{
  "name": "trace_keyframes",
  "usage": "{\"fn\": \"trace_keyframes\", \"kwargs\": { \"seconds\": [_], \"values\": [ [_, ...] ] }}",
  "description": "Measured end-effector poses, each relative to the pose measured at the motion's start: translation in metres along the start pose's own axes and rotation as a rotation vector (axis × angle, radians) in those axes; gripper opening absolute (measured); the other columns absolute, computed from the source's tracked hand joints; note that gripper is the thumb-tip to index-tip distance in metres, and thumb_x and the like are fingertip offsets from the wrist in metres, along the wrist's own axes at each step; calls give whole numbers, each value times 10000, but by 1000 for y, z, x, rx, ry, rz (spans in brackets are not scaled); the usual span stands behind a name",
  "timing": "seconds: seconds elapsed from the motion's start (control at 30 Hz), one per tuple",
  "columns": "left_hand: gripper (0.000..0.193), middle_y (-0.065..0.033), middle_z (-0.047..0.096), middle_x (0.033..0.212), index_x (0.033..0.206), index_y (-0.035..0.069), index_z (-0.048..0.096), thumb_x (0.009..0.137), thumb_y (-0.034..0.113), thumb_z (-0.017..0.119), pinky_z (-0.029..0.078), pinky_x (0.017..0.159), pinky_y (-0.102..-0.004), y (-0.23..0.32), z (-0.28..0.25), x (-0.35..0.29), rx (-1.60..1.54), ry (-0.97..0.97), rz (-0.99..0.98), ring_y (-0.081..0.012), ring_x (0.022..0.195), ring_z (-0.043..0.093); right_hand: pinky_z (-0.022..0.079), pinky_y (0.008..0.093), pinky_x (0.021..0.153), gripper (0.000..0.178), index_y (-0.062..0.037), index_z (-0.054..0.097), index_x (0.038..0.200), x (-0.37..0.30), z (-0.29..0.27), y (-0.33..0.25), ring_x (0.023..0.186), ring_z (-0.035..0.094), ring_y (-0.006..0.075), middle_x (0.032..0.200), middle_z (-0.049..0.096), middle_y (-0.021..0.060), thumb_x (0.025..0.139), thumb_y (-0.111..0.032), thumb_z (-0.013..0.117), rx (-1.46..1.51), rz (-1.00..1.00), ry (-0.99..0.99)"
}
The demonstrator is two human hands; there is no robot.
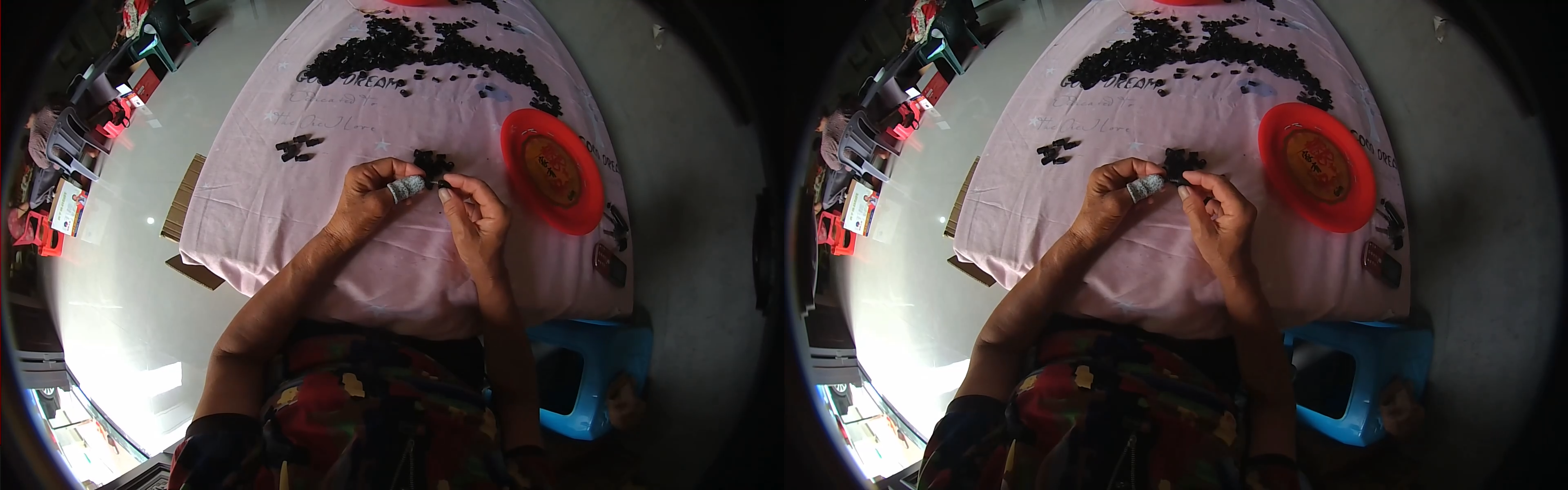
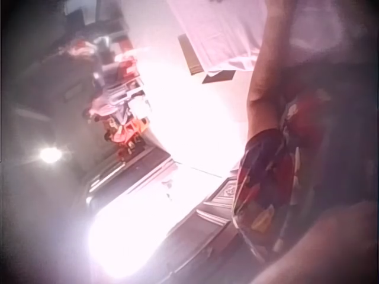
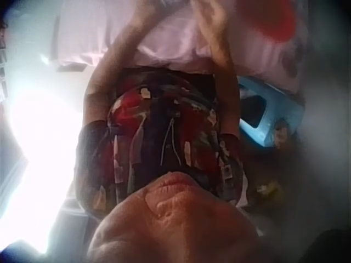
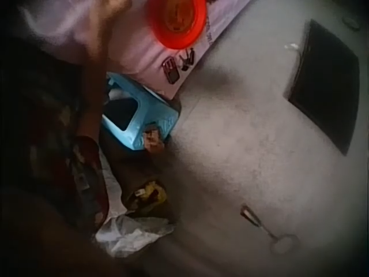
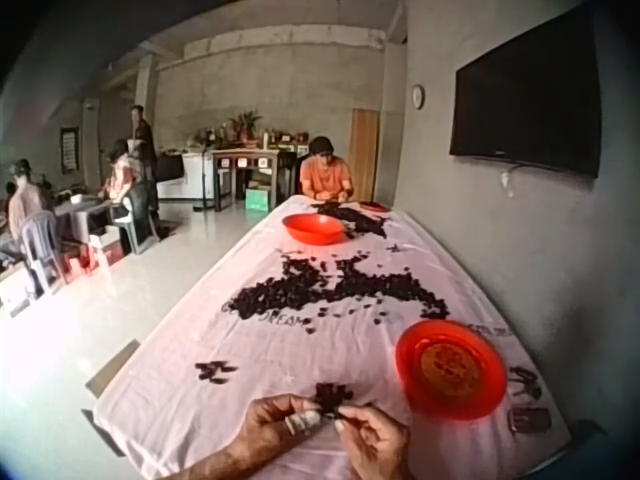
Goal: The person assembles small black components together by hand at a table.
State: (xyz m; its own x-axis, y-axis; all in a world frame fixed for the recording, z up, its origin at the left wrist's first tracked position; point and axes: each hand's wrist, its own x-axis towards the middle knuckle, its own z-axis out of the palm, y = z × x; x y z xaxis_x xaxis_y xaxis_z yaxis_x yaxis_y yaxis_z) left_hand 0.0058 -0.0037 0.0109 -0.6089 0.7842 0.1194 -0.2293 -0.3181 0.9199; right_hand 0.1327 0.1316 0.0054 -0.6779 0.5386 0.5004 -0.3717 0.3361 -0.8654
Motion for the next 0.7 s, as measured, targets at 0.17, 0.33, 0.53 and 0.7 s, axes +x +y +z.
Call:
{"fn": "trace_keyframes", "kwargs": {
  "seconds": [0.17, 0.33, 0.53, 0.7],
  "values": [
    [118, -19, 682, 928, 1043, -1, 687, 934, 24, 648, 486, 720, -214, 1, -1, 0, 6, -24, -12, -68, 794, 592, 400, 161, 551, 204, 24, 681, 1086, 0, 1, 0, 674, 499, 1, 928, 665, 18, 883, 28, 698, -3, 6, 12],
    [139, -17, 682, 967, 1060, 7, 687, 928, 26, 646, 500, 750, -213, -5, -5, 1, -11, -72, 3, -72, 834, 608, 407, 160, 550, 203, 24, 682, 1083, -1, -1, 1, 660, 490, -3, 915, 667, 16, 881, 30, 698, -23, 21, -13],
    [118, -18, 682, 946, 1037, 1, 691, 931, 26, 647, 475, 718, -207, -5, -1, 0, 21, -77, 15, -65, 816, 589, 479, 168, 741, 206, 50, 654, 1117, -2, -1, -5, 839, 590, 33, 961, 659, 18, 913, 29, 673, -69, 100, -105],
    [103, -18, 673, 920, 1025, -1, 688, 937, 30, 643, 450, 703, -212, -7, -2, 2, 42, -130, 39, -63, 790, 565, 483, 176, 740, 194, 41, 653, 1105, -2, -1, -7, 833, 589, 36, 964, 658, 19, 917, 4, 680, -85, 120, -95]
  ]
}}
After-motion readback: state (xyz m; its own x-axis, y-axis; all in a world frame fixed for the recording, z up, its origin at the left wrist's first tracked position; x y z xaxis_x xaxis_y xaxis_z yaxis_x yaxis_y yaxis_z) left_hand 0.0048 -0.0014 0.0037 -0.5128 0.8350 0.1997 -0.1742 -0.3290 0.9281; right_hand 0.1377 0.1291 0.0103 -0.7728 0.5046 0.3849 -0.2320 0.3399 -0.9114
